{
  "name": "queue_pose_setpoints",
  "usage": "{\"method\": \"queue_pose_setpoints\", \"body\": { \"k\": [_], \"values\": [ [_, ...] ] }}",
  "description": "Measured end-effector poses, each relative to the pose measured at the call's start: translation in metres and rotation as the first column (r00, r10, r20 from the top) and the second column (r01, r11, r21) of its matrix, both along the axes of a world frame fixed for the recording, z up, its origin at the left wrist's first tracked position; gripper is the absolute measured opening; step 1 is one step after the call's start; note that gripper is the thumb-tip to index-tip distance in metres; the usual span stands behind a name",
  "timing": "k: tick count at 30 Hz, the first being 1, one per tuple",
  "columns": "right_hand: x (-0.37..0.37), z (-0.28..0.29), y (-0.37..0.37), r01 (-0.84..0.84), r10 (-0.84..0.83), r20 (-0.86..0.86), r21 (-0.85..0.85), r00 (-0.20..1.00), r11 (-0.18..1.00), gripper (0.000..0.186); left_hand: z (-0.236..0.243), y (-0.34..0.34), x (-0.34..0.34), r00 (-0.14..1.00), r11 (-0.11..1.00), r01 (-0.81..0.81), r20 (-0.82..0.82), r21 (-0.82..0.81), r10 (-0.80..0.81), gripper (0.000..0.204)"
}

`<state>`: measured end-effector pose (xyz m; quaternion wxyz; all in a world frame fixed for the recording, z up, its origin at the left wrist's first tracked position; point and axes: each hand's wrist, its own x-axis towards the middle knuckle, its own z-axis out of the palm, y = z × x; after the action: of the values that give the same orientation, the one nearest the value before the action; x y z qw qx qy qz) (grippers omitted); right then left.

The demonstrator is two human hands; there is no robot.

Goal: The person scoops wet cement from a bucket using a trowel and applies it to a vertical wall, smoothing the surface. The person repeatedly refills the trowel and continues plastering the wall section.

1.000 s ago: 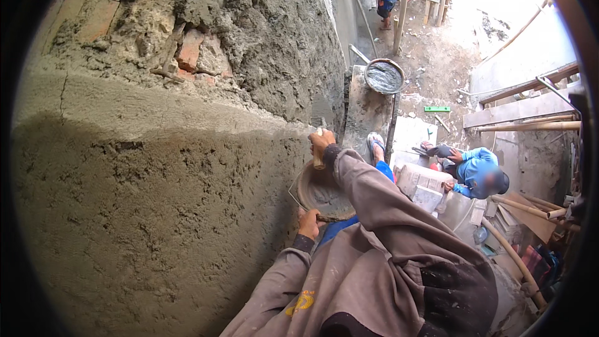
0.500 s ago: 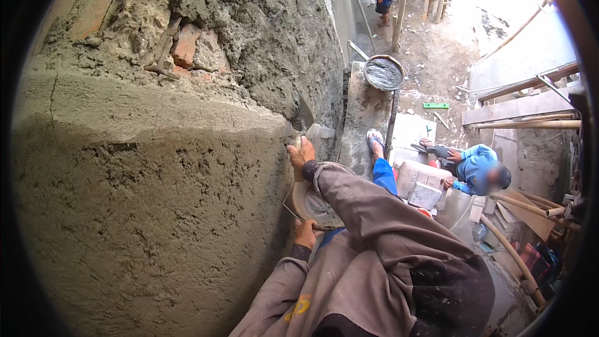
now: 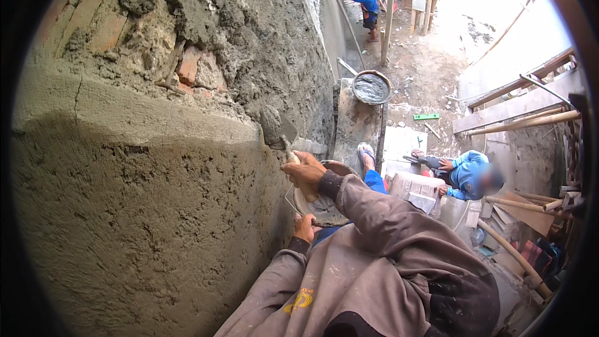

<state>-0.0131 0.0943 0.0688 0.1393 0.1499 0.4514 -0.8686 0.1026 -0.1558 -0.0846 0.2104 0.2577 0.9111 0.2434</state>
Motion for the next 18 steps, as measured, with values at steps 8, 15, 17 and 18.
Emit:
{"method": "queue_pose_setpoints", "body": {
  "k": [8, 15, 17, 18],
  "values": [
    [0.029, -0.011, 0.065, 0.102, -0.104, 0.023, 0.076, 0.994, 0.992, 0.019, -0.019, 0.012, -0.022, 0.750, 0.889, -0.442, 0.592, 0.117, 0.295, 0.052],
    [0.028, -0.054, 0.113, 0.323, -0.320, 0.142, 0.004, 0.937, 0.946, 0.017, 0.032, 0.063, -0.039, -0.006, 0.394, -0.883, 0.844, -0.256, 0.536, 0.056],
    [0.013, -0.072, 0.128, 0.420, -0.417, 0.133, 0.010, 0.899, 0.908, 0.014, 0.045, 0.072, -0.042, 0.011, 0.399, -0.881, 0.832, -0.254, 0.555, 0.056],
    [0.002, -0.081, 0.135, 0.467, -0.465, 0.138, 0.015, 0.875, 0.884, 0.012, 0.048, 0.074, -0.042, -0.002, 0.384, -0.885, 0.827, -0.263, 0.562, 0.057]
  ]
}}
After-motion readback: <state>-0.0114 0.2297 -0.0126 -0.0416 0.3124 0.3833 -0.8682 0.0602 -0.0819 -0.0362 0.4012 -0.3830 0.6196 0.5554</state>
